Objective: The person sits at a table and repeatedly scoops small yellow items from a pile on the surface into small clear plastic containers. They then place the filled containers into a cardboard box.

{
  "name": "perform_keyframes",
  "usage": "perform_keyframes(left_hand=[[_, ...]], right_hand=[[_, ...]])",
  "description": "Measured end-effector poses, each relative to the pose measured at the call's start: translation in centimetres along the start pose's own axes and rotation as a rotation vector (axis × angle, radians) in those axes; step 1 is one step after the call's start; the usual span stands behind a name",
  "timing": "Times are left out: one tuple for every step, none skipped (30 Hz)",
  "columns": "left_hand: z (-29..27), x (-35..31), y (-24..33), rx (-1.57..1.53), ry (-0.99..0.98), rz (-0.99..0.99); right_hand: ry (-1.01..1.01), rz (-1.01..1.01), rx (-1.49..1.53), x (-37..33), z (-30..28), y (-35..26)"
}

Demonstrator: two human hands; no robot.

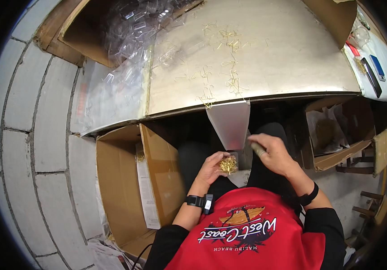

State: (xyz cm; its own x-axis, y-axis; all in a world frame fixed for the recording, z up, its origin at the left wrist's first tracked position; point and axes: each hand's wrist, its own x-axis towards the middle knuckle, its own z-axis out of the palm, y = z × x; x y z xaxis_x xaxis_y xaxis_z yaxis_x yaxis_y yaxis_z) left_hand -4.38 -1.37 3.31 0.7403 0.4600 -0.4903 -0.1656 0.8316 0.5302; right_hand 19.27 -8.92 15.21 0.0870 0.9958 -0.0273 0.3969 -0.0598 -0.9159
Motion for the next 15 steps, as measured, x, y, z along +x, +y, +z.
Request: perform_keyframes(left_hand=[[0.4, -0.7, 0.7, 0.009, -0.016, 0.002], [0.6, -1.3, 1.3, -0.008, -0.026, 0.006], [1.0, -1.8, 2.0, 0.014, -0.032, 0.042], [1.5, -2.2, 2.7, 0.035, -0.040, 0.077], [2.1, -2.4, 3.5, 0.060, -0.048, 0.112], [2.5, -2.5, 4.2, 0.081, -0.040, 0.120], [2.9, -2.4, 4.4, 0.095, 0.006, 0.144], [3.3, -2.3, 4.6, 0.114, 0.050, 0.172], [3.7, -2.3, 4.9, 0.132, 0.095, 0.199], [4.0, -2.6, 5.3, 0.152, 0.151, 0.189], [4.3, -2.8, 5.4, 0.131, 0.167, 0.220], [4.5, -3.1, 5.3, 0.110, 0.183, 0.249], [4.8, -3.2, 5.4, 0.088, 0.199, 0.279], [5.0, -3.3, 5.3, 0.083, 0.223, 0.302], [5.3, -3.3, 5.2, 0.078, 0.248, 0.326]], right_hand=[[-0.100, 0.130, 0.093, -0.6, 0.6, 1.3], [-0.255, 0.247, 0.163, -0.9, 0.9, 2.0], [-0.369, 0.291, 0.310, -1.1, 1.4, 2.4], [-0.427, 0.315, 0.393, -1.1, 2.1, 2.7], [-0.484, 0.337, 0.478, -1.0, 2.9, 2.8], [-0.524, 0.314, 0.560, -0.6, 3.9, 2.9], [-0.563, 0.290, 0.641, -0.1, 4.9, 2.9], [-0.601, 0.261, 0.722, 0.5, 5.7, 2.6], [-0.592, 0.329, 0.707, 1.0, 6.1, 2.2], [-0.582, 0.398, 0.691, 1.5, 6.3, 1.9], [-0.571, 0.467, 0.674, 1.8, 6.6, 1.6], [-0.473, 0.490, 0.759, 1.9, 6.8, 1.2], [-0.445, 0.516, 0.774, 2.0, 6.8, 1.0], [-0.417, 0.549, 0.788, 2.0, 6.6, 0.7], [-0.390, 0.581, 0.802, 2.0, 6.4, 0.5]])
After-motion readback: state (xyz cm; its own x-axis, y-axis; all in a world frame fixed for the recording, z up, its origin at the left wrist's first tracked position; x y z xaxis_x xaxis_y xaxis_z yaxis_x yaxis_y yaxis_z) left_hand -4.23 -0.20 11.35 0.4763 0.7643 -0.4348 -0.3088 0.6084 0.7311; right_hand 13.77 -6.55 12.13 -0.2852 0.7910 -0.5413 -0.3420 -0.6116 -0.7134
